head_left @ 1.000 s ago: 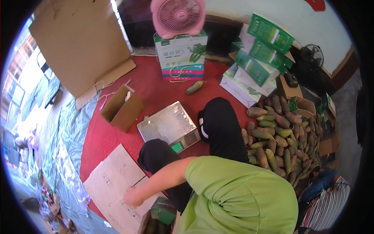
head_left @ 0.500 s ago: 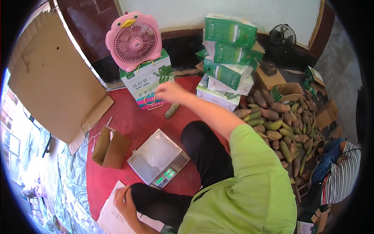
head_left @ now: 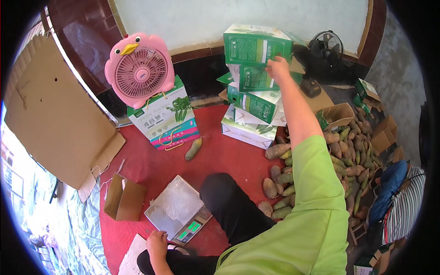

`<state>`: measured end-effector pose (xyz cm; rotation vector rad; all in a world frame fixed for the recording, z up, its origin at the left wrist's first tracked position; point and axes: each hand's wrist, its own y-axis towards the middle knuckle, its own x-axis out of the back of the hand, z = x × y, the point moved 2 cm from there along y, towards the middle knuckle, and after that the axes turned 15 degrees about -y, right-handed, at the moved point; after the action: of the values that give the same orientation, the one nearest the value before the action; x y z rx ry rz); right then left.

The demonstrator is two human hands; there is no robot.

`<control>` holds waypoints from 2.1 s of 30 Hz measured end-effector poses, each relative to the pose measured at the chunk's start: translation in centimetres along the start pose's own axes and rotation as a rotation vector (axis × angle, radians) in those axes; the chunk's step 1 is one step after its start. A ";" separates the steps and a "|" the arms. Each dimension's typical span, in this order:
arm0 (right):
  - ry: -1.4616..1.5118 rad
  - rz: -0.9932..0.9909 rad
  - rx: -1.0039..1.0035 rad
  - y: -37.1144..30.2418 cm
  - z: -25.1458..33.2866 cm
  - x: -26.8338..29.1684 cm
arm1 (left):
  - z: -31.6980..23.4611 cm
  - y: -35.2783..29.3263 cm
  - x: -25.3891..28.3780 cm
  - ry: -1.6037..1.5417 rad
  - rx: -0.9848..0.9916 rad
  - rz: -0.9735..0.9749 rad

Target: Packing and weighing root vegetables into boxes for shipment.

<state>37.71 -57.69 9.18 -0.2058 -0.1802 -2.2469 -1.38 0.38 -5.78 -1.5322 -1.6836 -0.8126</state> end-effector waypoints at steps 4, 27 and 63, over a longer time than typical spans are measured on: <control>0.004 0.091 -0.024 1.3 0.2 0.4 | 0.9 -0.3 -0.2 0.081 0.028 0.030; 0.697 0.373 0.361 -17.4 8.3 -0.6 | 0.2 -0.6 0.3 0.039 -0.019 -0.015; -0.709 1.590 0.143 -30.1 -12.0 -21.5 | -0.9 -0.1 4.0 0.126 -0.001 -0.420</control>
<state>26.80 -25.01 -8.79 -0.7417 -0.3696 -0.5215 -1.57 1.89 -1.93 -1.1117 -1.9362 -1.0986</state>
